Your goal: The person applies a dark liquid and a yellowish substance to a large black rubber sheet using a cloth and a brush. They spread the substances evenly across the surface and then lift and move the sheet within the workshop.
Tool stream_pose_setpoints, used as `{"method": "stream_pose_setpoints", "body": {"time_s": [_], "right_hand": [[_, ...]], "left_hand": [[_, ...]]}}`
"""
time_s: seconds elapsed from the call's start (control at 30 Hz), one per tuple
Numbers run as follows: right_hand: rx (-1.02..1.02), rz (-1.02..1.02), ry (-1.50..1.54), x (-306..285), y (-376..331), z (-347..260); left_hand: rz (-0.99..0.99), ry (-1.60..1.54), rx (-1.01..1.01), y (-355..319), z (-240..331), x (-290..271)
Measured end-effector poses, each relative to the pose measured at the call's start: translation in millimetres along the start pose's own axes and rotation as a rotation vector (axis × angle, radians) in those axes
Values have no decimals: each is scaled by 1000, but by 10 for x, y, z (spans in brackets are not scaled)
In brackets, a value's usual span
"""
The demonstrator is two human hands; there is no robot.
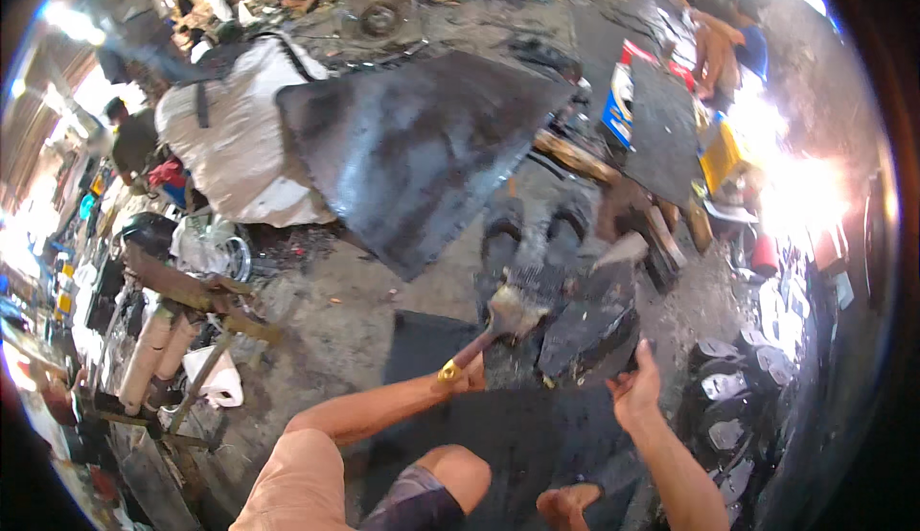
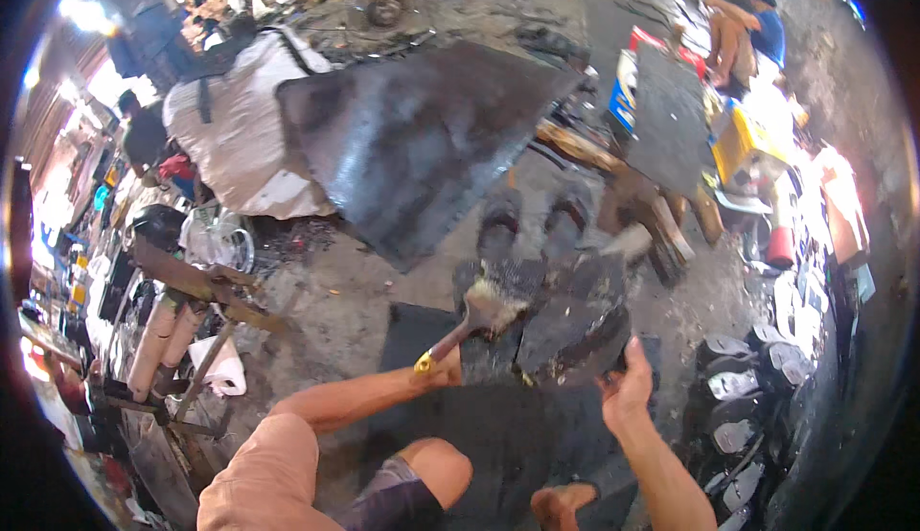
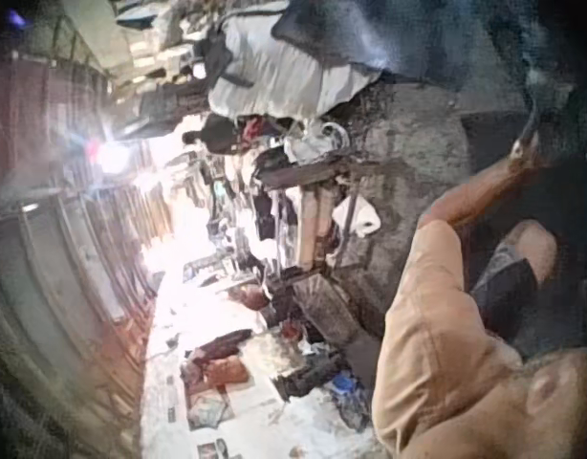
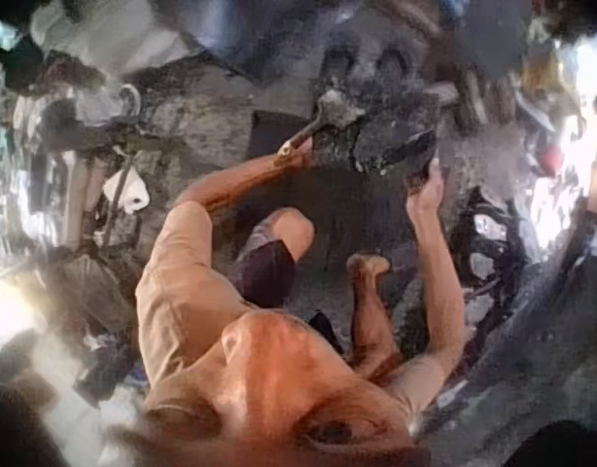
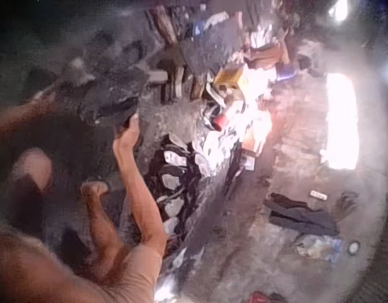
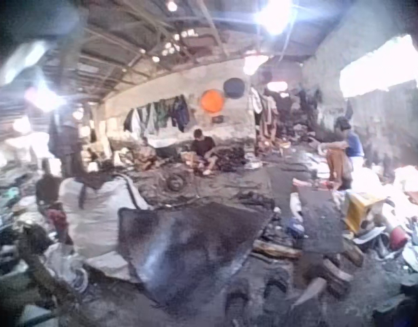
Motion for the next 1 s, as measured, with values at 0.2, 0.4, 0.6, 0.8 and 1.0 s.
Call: {"method": "stream_pose_setpoints", "body": {"time_s": [0.2,0.4,0.6,0.8,1.0], "right_hand": [[-10,-205,122,855,-487,856],[-7,-31,-146,1132,-512,2163],[-477,205,-420,283,-808,1999],[-1305,68,-1281,1160,-1493,1732],[-1127,51,-1453,493,-1502,2060]], "left_hand": [[81,1673,297,-871,-638,-793],[196,1438,94,-1991,-1584,-1091],[234,1463,168,-2018,-1579,-1114],[246,774,14,-2014,-1752,-1232],[529,2315,542,-1782,-2072,-930]]}}
Point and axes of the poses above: each hand's wrist, its own y-axis towards the middle knuckle, its own x-axis out of the palm, z = x × y, the point moved 6 cm from there along y, towards the middle knuckle, and after that the axes turned 4 degrees about -x, right-handed, at the moved point
